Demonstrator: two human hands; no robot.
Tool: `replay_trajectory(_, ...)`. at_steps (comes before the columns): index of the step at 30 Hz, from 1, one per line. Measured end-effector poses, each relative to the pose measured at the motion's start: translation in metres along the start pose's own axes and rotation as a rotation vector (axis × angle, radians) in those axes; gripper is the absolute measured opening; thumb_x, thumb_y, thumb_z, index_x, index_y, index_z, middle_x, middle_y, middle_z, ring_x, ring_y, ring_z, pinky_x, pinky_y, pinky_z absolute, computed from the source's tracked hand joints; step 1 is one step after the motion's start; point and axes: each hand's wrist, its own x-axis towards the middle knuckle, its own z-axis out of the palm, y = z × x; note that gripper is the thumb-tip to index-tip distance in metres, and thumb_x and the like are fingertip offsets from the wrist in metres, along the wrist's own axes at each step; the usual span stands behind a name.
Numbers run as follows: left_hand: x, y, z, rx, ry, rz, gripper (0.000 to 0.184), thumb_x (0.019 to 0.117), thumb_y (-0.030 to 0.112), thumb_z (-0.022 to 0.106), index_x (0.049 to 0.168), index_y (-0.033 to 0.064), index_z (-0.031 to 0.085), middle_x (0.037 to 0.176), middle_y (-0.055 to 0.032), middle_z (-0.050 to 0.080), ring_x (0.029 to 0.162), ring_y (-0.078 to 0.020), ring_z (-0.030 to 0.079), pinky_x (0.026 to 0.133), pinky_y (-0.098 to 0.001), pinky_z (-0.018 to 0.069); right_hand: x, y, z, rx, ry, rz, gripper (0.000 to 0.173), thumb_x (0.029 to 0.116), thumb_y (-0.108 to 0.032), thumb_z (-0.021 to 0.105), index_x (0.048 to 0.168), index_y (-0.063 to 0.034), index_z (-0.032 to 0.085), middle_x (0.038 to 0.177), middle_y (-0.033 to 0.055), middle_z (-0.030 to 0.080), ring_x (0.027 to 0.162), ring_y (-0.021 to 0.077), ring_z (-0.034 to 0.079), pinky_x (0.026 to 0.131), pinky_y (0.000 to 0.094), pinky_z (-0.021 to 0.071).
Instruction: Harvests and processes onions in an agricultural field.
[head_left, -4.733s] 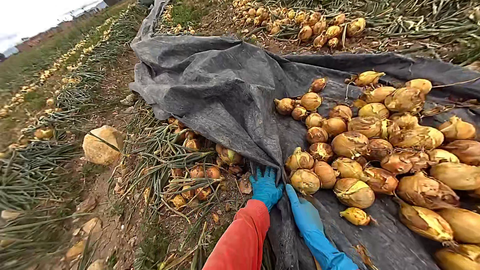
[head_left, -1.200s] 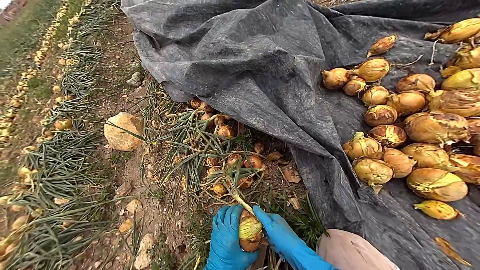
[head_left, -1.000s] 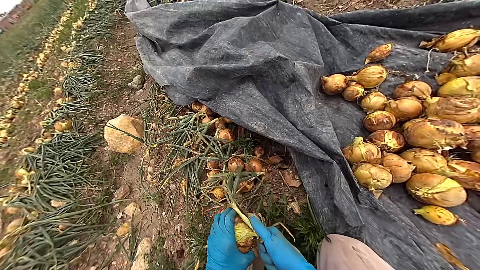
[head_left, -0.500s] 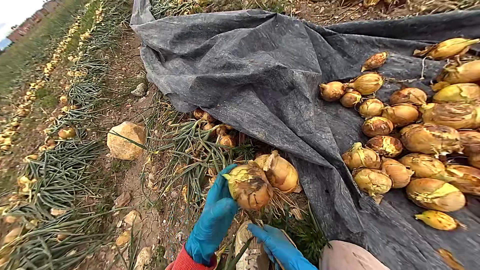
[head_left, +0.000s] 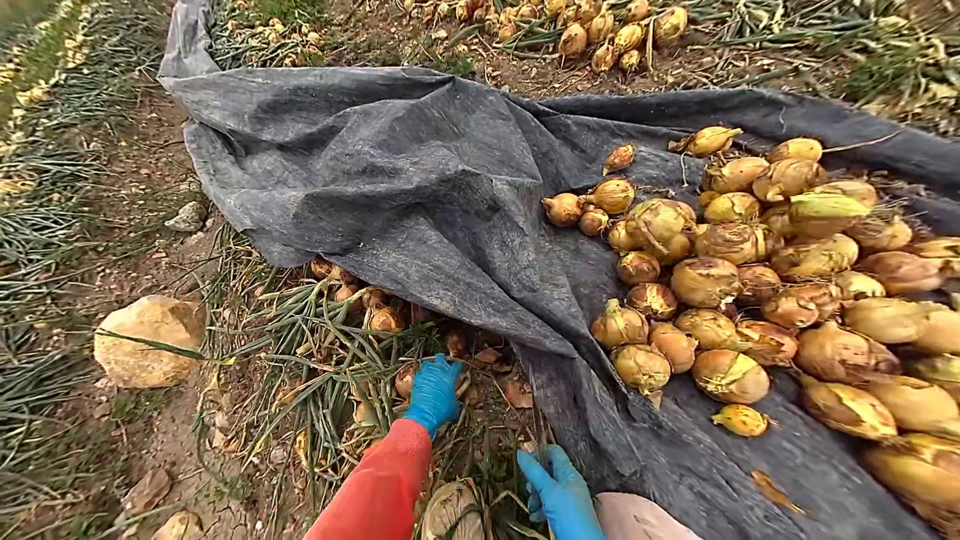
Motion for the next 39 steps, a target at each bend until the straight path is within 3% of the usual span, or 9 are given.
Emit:
replay_trajectory(6,-0.104,-0.033,0.035,-1.256,0.278,0.308,0.074,0.0684,0.005,0.076,0.138,0.0007,0.051,0.133,-0.0103,0.06,0.116,-0.0167,0.064,0.096,-0.0337,0.0566,0.027,-0.018,0.015,-0.264,-0.168,-0.007,0.051,0.0902,-0.053,0.072,0.106,-0.006,0.062,0.079,0.0062,0.055,0.063,0.0174,0.051,0.058,0.0386,0.0441)
replay_trajectory(12,-0.158,-0.018,0.079,-2.094,0.293,0.526,0.055,0.0775,0.009,0.083,0.124,0.0172,0.054,0.117,-0.0022,0.072,0.104,-0.0165,0.071,0.089,-0.0381,0.0612,-0.003,-0.019,0.022,0.173,-0.593,-0.017,0.047,0.0984,-0.058,0.045,0.096,-0.0139,0.059,0.061,-0.0053,0.052,0.045,0.0056,0.048,0.042,0.0202,0.0453)
replay_trajectory(18,-0.188,-0.027,0.044,-1.42,0.013,0.336,0.087,0.0731,0.012,0.081,0.147,-0.0035,0.038,0.124,-0.0054,0.067,0.106,-0.0119,0.07,0.093,-0.0317,0.06,-0.014,-0.031,0.013,0.029,-0.544,-0.198,0.049,0.0968,-0.062,0.045,0.093,-0.0166,0.063,0.061,-0.009,0.053,0.046,0.0016,0.046,0.043,0.0188,0.0411)
replay_trajectory(23,-0.172,-0.023,0.023,-0.816,0.223,-0.135,0.071,0.0598,0.052,0.091,0.114,0.0106,0.071,0.087,-0.0015,0.072,0.079,-0.0169,0.069,0.074,-0.0417,0.0575,-0.016,-0.023,0.018,0.002,-0.509,-0.232,0.045,0.0973,-0.059,0.048,0.08,-0.0194,0.061,0.055,-0.0111,0.045,0.042,0.0008,0.039,0.041,0.02,0.0352)
replay_trajectory(26,-0.149,-0.045,0.02,-0.725,0.486,-0.308,0.044,0.0809,0.049,0.083,0.094,0.0078,0.074,0.082,-0.0084,0.069,0.081,-0.0257,0.067,0.077,-0.0531,0.0518,-0.009,-0.024,0.011,-0.087,-0.392,-0.166,0.043,0.1009,-0.052,0.049,0.079,-0.0161,0.058,0.055,-0.008,0.044,0.041,0.0037,0.039,0.041,0.0219,0.0373)
replay_trajectory(29,-0.159,-0.03,0.018,-0.77,0.634,-0.028,0.025,0.0969,0.031,0.066,0.098,0.0075,0.076,0.077,-0.0023,0.07,0.07,-0.0132,0.065,0.069,-0.0374,0.0536,0.004,-0.028,0.005,-0.353,-0.472,0.068,0.056,0.0983,-0.062,0.054,0.107,-0.0072,0.062,0.071,-0.0004,0.047,0.055,0.0122,0.044,0.054,0.0317,0.0421)
replay_trajectory(32,-0.179,0.027,0.023,-0.537,0.53,0.286,0.028,0.1033,0.017,0.052,0.109,-0.0021,0.072,0.081,-0.0152,0.071,0.073,-0.031,0.072,0.067,-0.0507,0.0581,-0.009,-0.045,0.003,-0.107,-0.526,0.114,0.055,0.1065,-0.057,0.032,0.089,-0.0115,0.057,0.06,-0.0035,0.047,0.046,0.0082,0.044,0.044,0.0235,0.0409)
replay_trajectory(36,-0.161,0.06,0.023,-0.204,0.63,0.251,0.025,0.0999,0.017,0.057,0.094,-0.0006,0.074,0.076,-0.016,0.071,0.069,-0.0344,0.074,0.054,-0.051,0.0575,-0.022,-0.058,-0.012,0.228,-0.339,0.026,0.056,0.1108,-0.05,0.018,0.082,-0.0152,0.051,0.053,-0.0049,0.044,0.038,0.0066,0.042,0.034,0.0214,0.0377)
replay_trajectory(39,-0.1,0.036,-0.03,-0.175,0.143,-0.207,0.039,0.1124,0.028,0.038,0.126,0.0041,0.066,0.122,-0.0205,0.071,0.118,-0.0382,0.067,0.096,-0.0582,0.0512,-0.018,-0.054,-0.024,0.293,-0.18,-0.38,0.056,0.0958,-0.072,0.043,0.075,-0.0209,0.05,0.053,-0.011,0.044,0.039,0.0008,0.042,0.036,0.0173,0.0379)
